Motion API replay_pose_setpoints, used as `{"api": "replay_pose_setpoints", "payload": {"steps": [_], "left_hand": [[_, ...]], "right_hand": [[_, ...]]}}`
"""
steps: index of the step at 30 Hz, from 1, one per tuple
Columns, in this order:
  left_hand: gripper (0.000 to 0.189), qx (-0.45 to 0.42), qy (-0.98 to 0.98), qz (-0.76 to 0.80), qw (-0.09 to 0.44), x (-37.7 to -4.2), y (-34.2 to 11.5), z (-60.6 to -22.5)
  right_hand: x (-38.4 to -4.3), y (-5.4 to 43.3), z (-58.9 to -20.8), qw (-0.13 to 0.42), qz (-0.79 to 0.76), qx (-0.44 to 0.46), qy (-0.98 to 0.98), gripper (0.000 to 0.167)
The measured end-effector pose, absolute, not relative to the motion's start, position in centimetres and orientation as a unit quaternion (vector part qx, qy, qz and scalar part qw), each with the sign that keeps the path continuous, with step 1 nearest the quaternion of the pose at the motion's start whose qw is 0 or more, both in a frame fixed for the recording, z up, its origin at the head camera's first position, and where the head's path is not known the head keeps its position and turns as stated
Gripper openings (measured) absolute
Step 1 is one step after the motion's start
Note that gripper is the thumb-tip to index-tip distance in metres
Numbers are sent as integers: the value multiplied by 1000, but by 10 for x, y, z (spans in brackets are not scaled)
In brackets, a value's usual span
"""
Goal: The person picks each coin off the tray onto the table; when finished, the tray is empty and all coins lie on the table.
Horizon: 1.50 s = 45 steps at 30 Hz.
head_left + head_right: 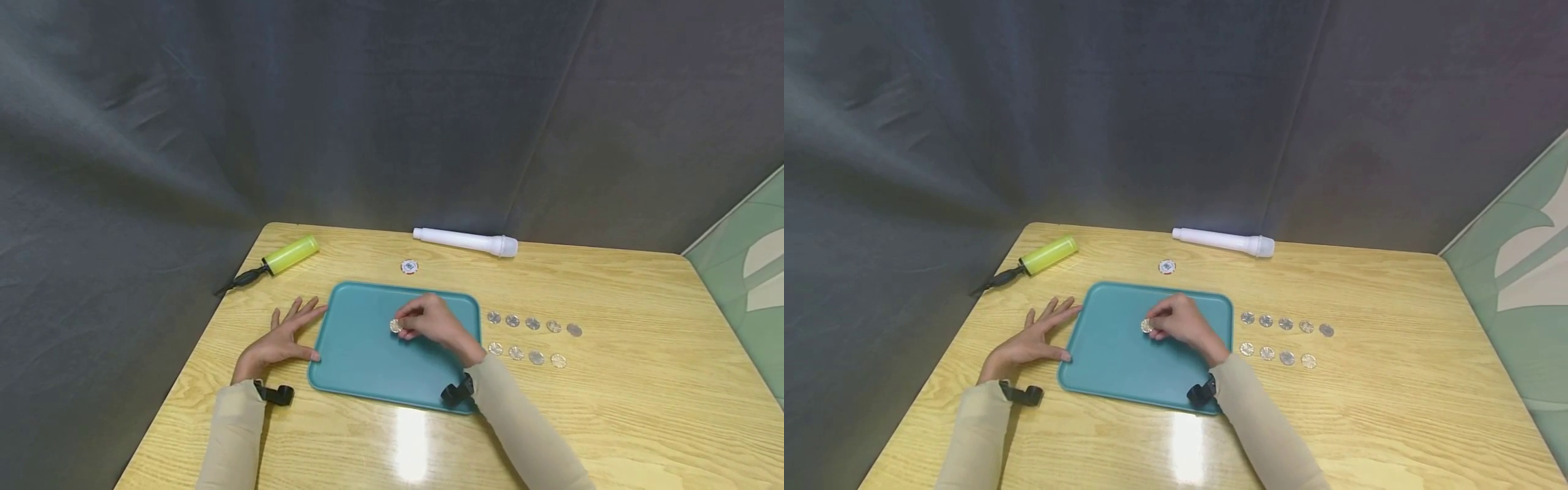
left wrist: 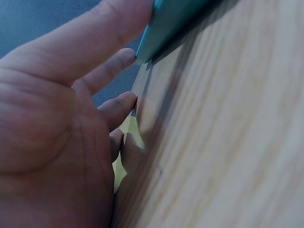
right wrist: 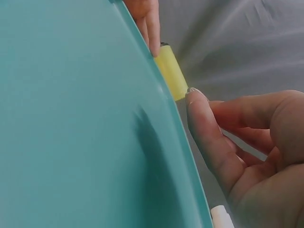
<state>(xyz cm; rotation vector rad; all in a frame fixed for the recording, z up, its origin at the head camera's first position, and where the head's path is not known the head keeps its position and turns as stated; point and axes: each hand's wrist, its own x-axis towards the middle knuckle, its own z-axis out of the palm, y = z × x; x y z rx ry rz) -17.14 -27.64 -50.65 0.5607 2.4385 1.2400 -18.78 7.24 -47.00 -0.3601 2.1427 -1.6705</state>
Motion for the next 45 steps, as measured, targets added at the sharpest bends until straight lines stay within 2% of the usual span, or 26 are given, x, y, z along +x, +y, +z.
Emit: {"api": "replay_pose_setpoints", "payload": {"steps": [45], "left_hand": [[93,205,858,438,174,-170,-276,-504]], "right_hand": [[-168,171,-468,167,-613,-68,769,28]]}}
